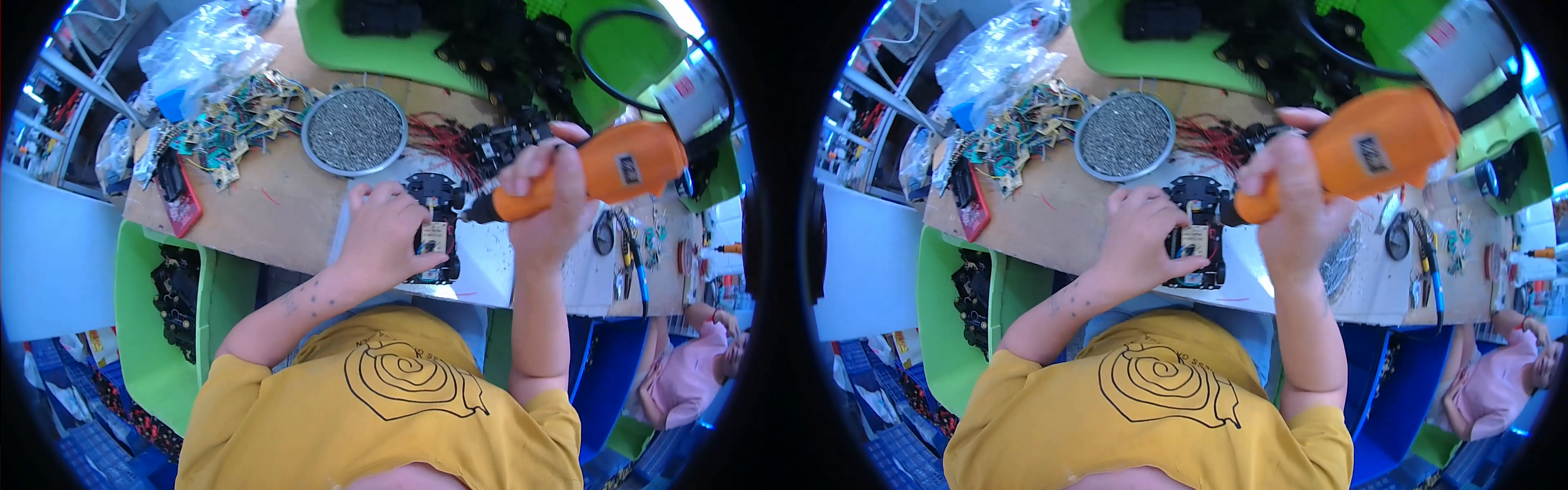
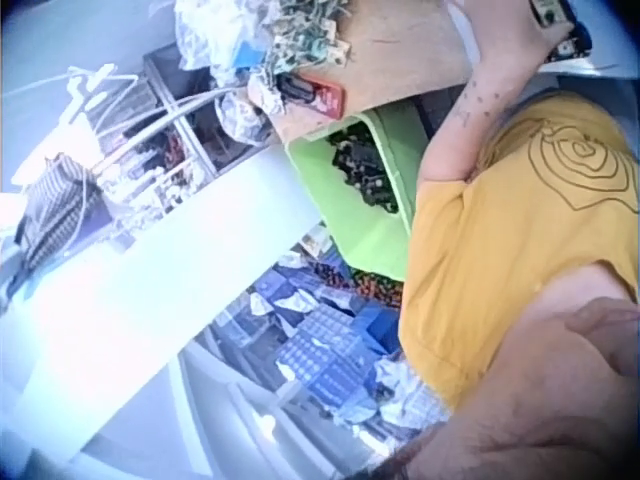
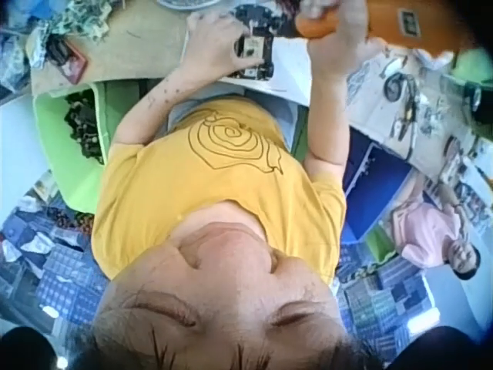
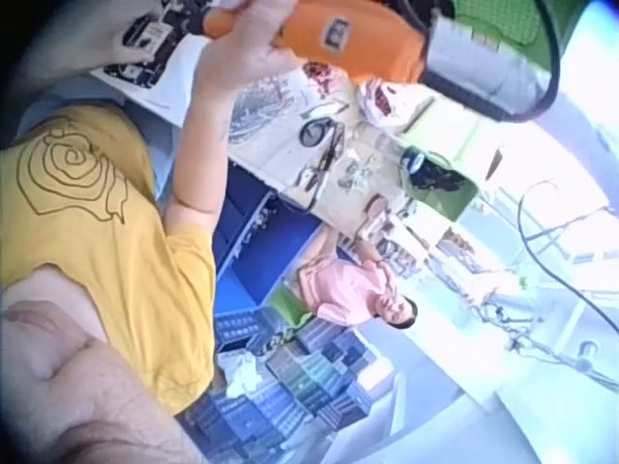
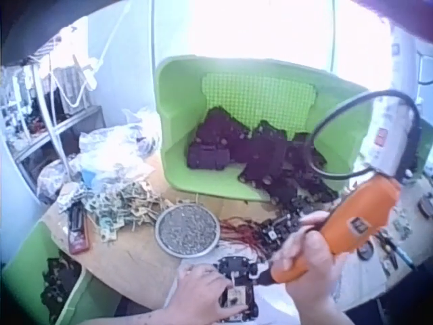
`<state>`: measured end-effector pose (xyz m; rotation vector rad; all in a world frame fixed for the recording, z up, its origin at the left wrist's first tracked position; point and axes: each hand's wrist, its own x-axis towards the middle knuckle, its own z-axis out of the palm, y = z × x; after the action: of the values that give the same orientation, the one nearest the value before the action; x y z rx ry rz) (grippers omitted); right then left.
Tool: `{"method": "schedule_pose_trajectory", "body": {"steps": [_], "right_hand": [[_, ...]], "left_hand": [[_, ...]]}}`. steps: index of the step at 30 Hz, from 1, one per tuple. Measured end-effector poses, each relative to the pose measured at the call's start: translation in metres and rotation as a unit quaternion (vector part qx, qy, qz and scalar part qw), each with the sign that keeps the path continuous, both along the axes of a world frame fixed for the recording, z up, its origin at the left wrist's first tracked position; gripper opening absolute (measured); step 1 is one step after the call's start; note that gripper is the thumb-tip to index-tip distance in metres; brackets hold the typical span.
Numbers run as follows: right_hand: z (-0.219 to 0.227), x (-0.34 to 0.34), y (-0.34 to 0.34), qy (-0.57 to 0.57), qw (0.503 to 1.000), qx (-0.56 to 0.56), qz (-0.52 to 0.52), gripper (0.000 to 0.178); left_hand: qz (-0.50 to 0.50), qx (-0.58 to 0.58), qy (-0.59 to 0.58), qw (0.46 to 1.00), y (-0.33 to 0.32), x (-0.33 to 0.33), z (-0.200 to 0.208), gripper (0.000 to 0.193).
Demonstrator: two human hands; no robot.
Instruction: The person assembles electronic components onto a toy car chassis by attaching circuit boards, wires, and screws to the chassis with an electric screwdriver and pliers, then soldering the wires with a soldering iron.
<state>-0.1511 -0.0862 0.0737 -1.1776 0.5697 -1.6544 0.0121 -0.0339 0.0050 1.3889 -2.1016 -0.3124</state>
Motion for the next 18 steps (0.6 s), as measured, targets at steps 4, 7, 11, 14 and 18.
{"method": "schedule_pose_trajectory", "body": {"steps": [4,7,11,14,18], "right_hand": [[0.009,-0.026,-0.006,0.046,0.995,0.011,-0.085,0.026],[-0.005,-0.049,-0.023,0.172,0.962,0.029,-0.210,0.033],[-0.007,-0.061,-0.023,0.266,0.902,-0.039,-0.338,0.040],[-0.039,-0.082,-0.014,0.248,0.847,-0.115,-0.457,0.043],[-0.097,-0.068,-0.018,0.310,0.899,0.239,-0.196,0.045]], "left_hand": [[0.122,-0.071,-0.019,0.990,0.035,0.061,0.034,0.045],[0.290,-0.088,-0.118,0.946,0.065,0.123,0.046,0.044],[0.510,-0.048,-0.253,0.821,0.130,0.218,0.035,0.044],[0.640,0.064,-0.321,0.695,0.167,0.266,0.026,0.052],[0.571,-0.097,-0.348,0.737,0.145,0.251,0.024,0.070]]}}
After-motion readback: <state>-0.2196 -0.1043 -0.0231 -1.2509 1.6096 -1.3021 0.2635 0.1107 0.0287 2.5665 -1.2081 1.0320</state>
